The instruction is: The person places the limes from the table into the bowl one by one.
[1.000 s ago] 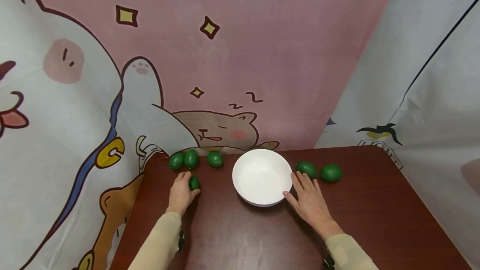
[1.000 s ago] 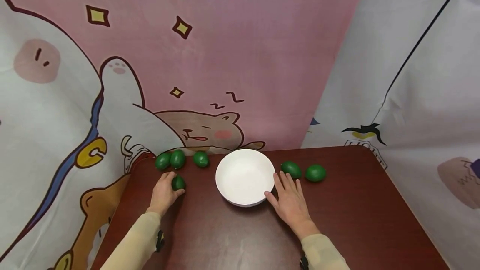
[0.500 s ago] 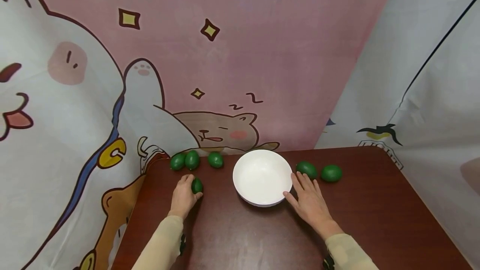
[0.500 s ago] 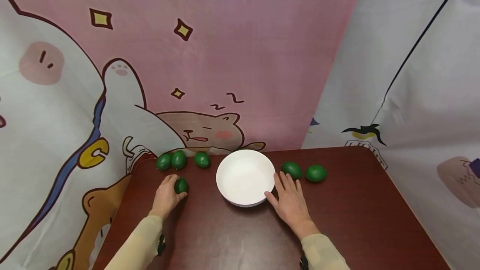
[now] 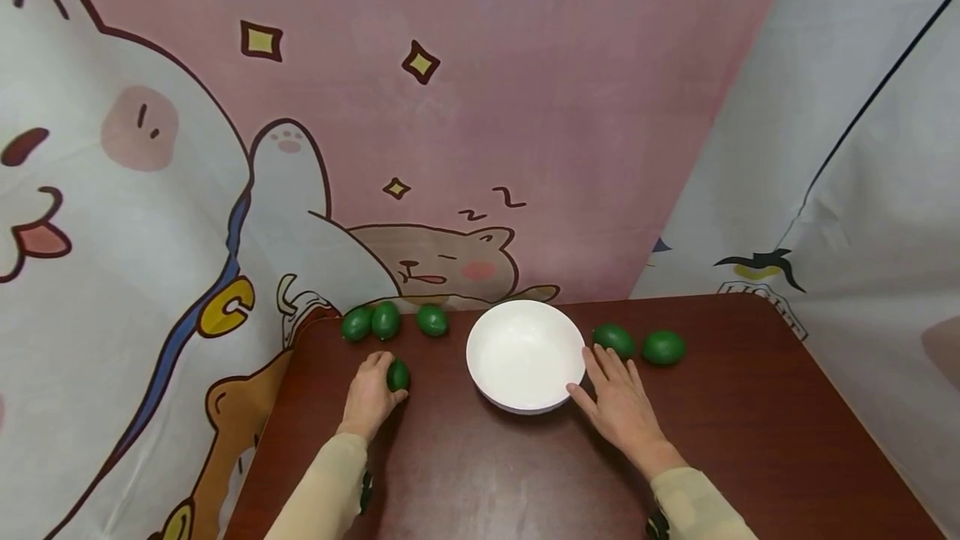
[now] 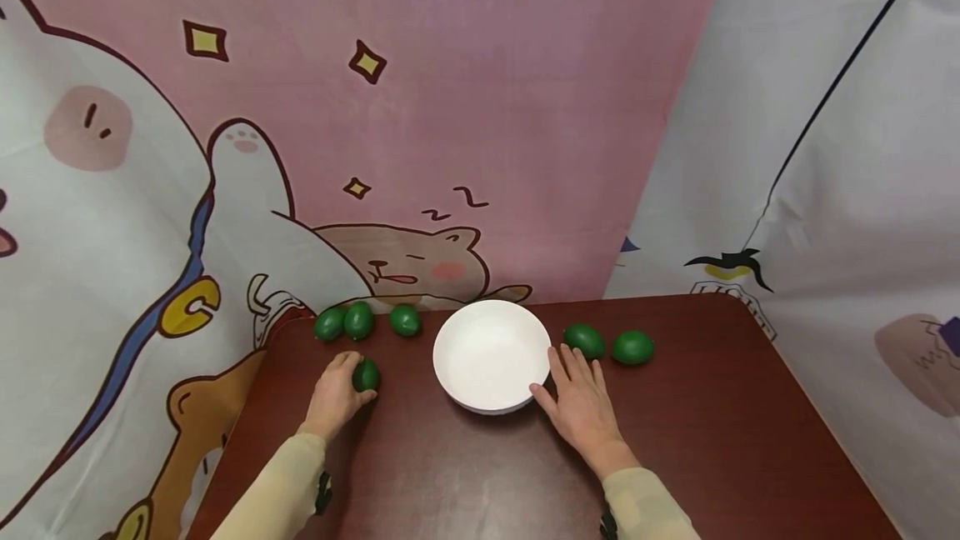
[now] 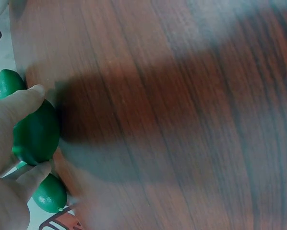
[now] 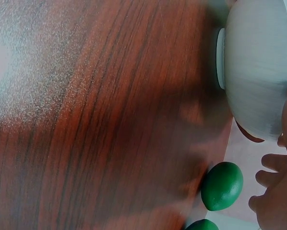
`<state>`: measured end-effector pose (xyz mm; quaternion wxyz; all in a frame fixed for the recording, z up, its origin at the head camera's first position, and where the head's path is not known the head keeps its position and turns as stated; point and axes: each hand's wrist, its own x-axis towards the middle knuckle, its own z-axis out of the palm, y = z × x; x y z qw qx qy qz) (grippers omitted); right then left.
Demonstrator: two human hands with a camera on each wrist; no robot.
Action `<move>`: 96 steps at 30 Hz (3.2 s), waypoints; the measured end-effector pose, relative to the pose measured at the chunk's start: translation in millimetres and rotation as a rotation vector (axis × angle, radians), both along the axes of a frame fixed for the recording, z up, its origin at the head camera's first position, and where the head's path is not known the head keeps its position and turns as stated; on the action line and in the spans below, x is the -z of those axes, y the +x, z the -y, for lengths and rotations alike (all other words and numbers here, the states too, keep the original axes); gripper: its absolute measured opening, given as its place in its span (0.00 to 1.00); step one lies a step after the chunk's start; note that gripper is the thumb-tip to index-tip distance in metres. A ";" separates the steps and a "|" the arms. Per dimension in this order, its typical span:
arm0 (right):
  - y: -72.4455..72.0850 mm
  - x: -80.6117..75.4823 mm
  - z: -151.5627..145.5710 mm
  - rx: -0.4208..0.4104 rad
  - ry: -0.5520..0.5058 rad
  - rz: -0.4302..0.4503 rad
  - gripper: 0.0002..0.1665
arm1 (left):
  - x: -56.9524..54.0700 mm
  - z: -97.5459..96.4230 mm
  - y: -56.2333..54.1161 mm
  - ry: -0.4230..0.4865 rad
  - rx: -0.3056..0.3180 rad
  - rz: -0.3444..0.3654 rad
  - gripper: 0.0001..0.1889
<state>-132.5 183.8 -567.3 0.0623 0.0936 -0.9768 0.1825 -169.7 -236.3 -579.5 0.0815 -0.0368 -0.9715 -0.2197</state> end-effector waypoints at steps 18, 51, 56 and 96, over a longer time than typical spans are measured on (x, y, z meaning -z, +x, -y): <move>1.9 -1.8 0.8 0.001 0.005 -0.001 0.45 | 4.3 -3.2 3.6 -0.012 0.011 0.042 0.33; 0.7 -0.8 -0.7 0.003 0.003 0.008 0.45 | -24.8 -27.8 2.3 0.035 0.064 -0.026 0.31; 0.5 0.0 -0.9 0.004 0.002 0.009 0.46 | -29.6 -34.5 0.7 0.028 0.085 -0.068 0.32; 3.9 -2.3 0.0 0.001 -0.009 -0.028 0.44 | -63.5 -87.5 -2.5 0.023 0.218 -0.144 0.36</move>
